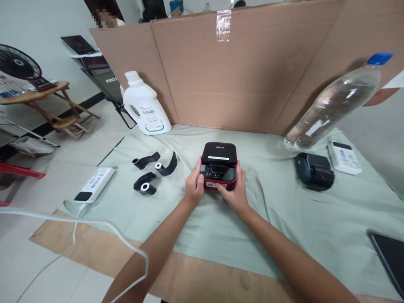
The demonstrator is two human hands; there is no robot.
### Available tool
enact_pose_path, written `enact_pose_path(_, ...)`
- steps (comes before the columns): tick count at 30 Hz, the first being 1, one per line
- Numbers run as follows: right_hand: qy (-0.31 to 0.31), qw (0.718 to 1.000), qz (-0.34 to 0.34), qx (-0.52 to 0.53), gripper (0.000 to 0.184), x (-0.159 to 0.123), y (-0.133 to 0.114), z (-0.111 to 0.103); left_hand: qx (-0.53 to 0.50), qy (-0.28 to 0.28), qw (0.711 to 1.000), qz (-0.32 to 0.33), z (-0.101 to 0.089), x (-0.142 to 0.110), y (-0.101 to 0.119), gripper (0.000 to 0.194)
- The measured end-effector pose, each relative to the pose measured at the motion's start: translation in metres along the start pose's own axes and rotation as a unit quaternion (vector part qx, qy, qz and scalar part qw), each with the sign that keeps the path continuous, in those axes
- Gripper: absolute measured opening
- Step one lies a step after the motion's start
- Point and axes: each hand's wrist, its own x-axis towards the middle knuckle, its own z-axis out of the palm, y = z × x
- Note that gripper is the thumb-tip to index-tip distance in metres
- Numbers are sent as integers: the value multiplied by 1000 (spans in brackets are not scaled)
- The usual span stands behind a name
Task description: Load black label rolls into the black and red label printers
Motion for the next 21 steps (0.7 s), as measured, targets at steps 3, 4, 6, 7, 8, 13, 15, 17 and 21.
enact_pose_path(3, -2, 1000, -3, 3, 101, 2, -2, -2, -7, -1, 1000, -4, 1, -1, -2, 55)
enact_pose_path(4, -2, 1000, -4, 2, 99, 2, -3, -2, -13, -2, 1000, -7, 1, -1, -2, 54)
enact_pose_path(6, -1, 1000, -4, 1, 96, 3, -3, -2, -26, -4, 1000, -14, 1, -1, -2, 54)
enact_pose_path(7, -1, 1000, -4, 3, 95, 3, -3, -1, -30, -5, 999, -18, 1, 0, -2, 53)
enact_pose_path(8, 0, 1000, -4, 5, 95, 3, -3, -1, -32, -5, 999, -21, 1, 0, -1, 53)
enact_pose_path(13, 4, 1000, -25, 17, 80, 2, -3, -6, -26, -8, 999, -33, 1, 1, 0, 53)
enact_pose_path(15, 5, 999, -49, 22, 61, 11, -7, -18, -27, -7, 999, -36, 1, 1, 0, 53)
enact_pose_path(17, -4, 998, -64, 8, 47, 29, -14, -35, -30, -4, 999, -38, 2, 1, 0, 53)
enact_pose_path(21, -115, 990, -12, -75, 34, 83, -33, -57, -40, 2, 999, -32, 2, 2, 0, 52)
